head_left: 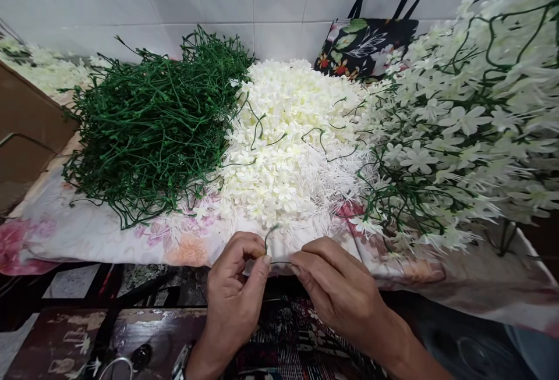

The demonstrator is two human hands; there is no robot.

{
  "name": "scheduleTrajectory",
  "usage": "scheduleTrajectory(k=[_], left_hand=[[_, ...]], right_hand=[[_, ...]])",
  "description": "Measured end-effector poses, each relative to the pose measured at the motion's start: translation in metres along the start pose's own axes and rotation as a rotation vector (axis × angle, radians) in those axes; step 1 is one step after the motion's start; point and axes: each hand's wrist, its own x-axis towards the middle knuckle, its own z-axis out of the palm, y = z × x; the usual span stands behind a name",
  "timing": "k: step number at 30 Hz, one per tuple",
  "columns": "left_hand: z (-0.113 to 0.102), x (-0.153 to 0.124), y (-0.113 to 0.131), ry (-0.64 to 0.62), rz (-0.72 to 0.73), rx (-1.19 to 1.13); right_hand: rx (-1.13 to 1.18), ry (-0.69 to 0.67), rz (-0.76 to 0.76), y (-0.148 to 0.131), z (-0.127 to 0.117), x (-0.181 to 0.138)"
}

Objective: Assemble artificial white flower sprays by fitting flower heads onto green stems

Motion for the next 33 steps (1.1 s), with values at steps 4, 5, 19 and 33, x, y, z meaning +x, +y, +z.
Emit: scheduleTrajectory(k=[4,5,19,33], left_hand=[[-0.007,0.004,0.007,-0.145,-0.135,-0.027],[-0.008,0.006,0.009,-0.186,-0.14,-0.029],[-0.003,0.008,-0.003,-0.187,-0.36,-0.301],[0.025,0.034,-0.002,-0.138,0.274,0.499]], right_hand=[[-0.076,-0.135,-0.09,-0.001,-0.009,0.001],[-0.1,-0.162,-0.112,-0.002,-0.01,0.001],[-0.322,0.072,0.033,0.018,-0.029,-0.008],[-0.616,-0.183,0.176,0.021,0.006,0.012]])
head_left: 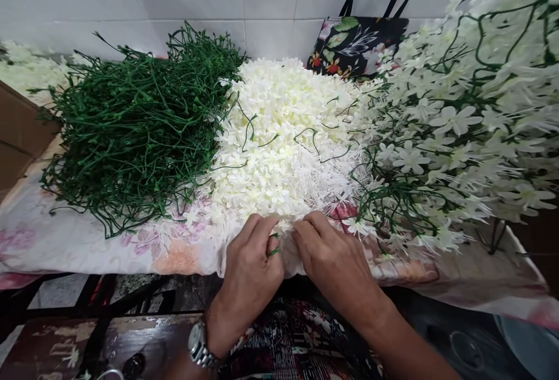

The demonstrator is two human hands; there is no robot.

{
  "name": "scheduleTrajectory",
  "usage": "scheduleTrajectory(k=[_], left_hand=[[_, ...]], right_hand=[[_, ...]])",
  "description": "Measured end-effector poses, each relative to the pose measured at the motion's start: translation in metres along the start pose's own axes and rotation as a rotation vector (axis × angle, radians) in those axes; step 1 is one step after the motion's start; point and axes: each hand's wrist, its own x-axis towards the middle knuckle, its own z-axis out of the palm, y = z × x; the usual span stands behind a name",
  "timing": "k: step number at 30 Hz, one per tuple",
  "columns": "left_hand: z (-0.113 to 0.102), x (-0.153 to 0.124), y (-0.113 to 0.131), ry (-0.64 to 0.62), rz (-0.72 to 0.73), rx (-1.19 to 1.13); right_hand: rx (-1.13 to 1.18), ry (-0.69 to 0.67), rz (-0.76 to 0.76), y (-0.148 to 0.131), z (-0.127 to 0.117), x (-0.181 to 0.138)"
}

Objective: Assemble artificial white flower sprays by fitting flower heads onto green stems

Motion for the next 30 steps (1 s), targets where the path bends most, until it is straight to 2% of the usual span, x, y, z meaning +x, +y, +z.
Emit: scheduleTrajectory(k=[4,8,12,14,18,20,22,26,30], left_hand=[[0.008,0.004,0.003,-0.032,0.072,0.217],[0.01,0.002,-0.001,0.035,0.073,0.148],[0.003,-0.001,-0.006,0.117,0.039,-0.13],[-0.003,-0.001,-0.006,0.151,-0.044,-0.322],[-0.012,0.001,-0.003,0.194,-0.418,-0.879],[-0.014,0.001,-0.001,0.163,-0.606,-1.189],[-0.015,0.0,0.002,0.097,-0.731,-1.421],[-0.014,-0.003,0.009,0.038,-0.8,-1.61],[-0.011,-0.006,0.013,0.053,-0.785,-1.681]], right_hand=[[0.023,0.022,-0.031,0.004,0.0,-0.001],[0.11,0.053,-0.051,0.009,-0.006,-0.004],[0.357,0.116,-0.021,0.014,-0.011,-0.003],[0.535,0.153,0.009,0.015,-0.014,-0.003],[0.846,0.156,0.072,0.012,-0.022,-0.003],[0.955,0.166,0.149,0.007,-0.027,-0.003],[1.069,0.187,0.208,-0.001,-0.031,-0.003],[1.284,0.277,0.126,-0.018,-0.033,0.003],[1.241,0.385,0.092,-0.028,-0.024,0.01]])
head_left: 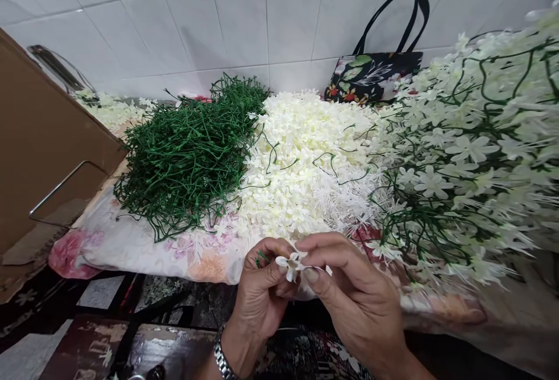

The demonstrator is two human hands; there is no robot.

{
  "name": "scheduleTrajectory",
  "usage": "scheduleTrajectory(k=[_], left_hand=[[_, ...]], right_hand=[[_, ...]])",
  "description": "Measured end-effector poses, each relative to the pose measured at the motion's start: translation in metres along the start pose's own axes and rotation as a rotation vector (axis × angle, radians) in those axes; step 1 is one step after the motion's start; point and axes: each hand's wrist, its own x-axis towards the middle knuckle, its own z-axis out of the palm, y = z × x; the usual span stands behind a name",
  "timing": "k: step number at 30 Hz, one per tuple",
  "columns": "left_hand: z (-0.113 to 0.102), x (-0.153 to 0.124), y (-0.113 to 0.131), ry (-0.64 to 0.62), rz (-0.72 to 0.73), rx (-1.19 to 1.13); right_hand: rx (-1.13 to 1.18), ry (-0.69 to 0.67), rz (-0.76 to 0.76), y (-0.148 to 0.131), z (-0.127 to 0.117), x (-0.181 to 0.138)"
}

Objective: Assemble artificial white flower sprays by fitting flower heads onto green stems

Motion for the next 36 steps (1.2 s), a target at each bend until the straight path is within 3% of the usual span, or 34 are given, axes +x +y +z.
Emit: scheduleTrajectory(k=[13,23,30,36], left_hand=[[0.0,-0.004,-0.007,-0.001,0.024,-0.003],[-0.001,-0.004,-0.009,0.128,0.049,0.062],[-0.005,0.0,-0.008,0.165,0.069,0.104],[-0.009,-0.001,-0.006,0.212,0.143,0.16]], right_hand=[[-0.098,0.058,-0.157,0.015,0.005,-0.012],[-0.18,0.055,-0.186,0.02,0.006,-0.014],[-0.174,-0.104,-0.142,0.017,-0.004,-0.009],[-0.317,-0.285,-0.057,0.012,-0.012,-0.003]])
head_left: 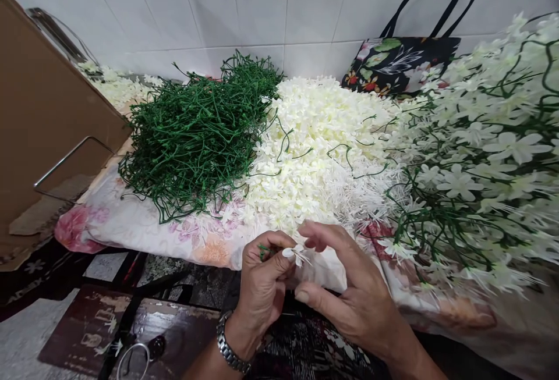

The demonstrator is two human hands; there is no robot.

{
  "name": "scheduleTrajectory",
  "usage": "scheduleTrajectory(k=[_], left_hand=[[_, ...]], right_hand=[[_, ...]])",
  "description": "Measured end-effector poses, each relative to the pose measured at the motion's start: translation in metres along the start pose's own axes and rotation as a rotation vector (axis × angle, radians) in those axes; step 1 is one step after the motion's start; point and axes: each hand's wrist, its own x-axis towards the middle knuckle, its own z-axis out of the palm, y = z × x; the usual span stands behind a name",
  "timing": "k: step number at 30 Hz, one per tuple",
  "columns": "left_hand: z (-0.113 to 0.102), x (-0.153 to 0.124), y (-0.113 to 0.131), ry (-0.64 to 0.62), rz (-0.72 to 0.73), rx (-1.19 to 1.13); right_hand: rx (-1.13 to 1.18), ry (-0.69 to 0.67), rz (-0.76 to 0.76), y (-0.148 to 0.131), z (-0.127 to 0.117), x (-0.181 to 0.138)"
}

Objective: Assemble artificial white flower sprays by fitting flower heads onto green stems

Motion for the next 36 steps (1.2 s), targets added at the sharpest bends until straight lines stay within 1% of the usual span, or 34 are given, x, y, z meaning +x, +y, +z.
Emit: scheduleTrajectory(k=[4,8,11,15,18,21,26,29,32,34,36], left_hand=[[0.0,-0.002,-0.003,-0.012,0.057,0.073],[-0.001,-0.004,-0.005,-0.054,0.02,0.156],[-0.005,-0.005,-0.003,-0.148,0.024,0.219],[-0.01,-0.004,0.0,-0.323,0.058,0.27],[-0.013,-0.002,0.0,-0.345,0.101,0.319],[-0.014,-0.002,-0.001,-0.322,0.219,0.442],[-0.011,-0.008,0.004,-0.318,0.424,0.716],[-0.009,-0.012,0.007,-0.367,0.621,0.932],[-0.008,-0.013,0.008,-0.427,0.805,1.079],[-0.008,-0.013,0.008,-0.447,0.856,1.149],[-0.008,-0.013,0.008,-0.448,0.866,1.196]], right_hand=[[0.016,0.018,-0.026,0.001,0.002,-0.001],[-0.051,0.007,-0.034,0.002,0.002,-0.004],[-0.098,0.027,-0.034,0.005,-0.001,-0.005],[-0.105,0.091,0.041,0.01,-0.006,-0.005],[-0.098,0.126,0.089,0.014,-0.009,-0.006],[-0.052,0.128,0.129,0.014,-0.011,-0.008],[0.08,0.074,0.147,0.009,-0.017,-0.008],[0.081,0.034,0.128,0.005,-0.021,-0.006],[0.052,-0.006,0.1,0.001,-0.024,-0.004],[0.031,-0.032,0.081,0.0,-0.025,-0.003],[0.002,-0.061,0.058,0.001,-0.025,-0.004]])
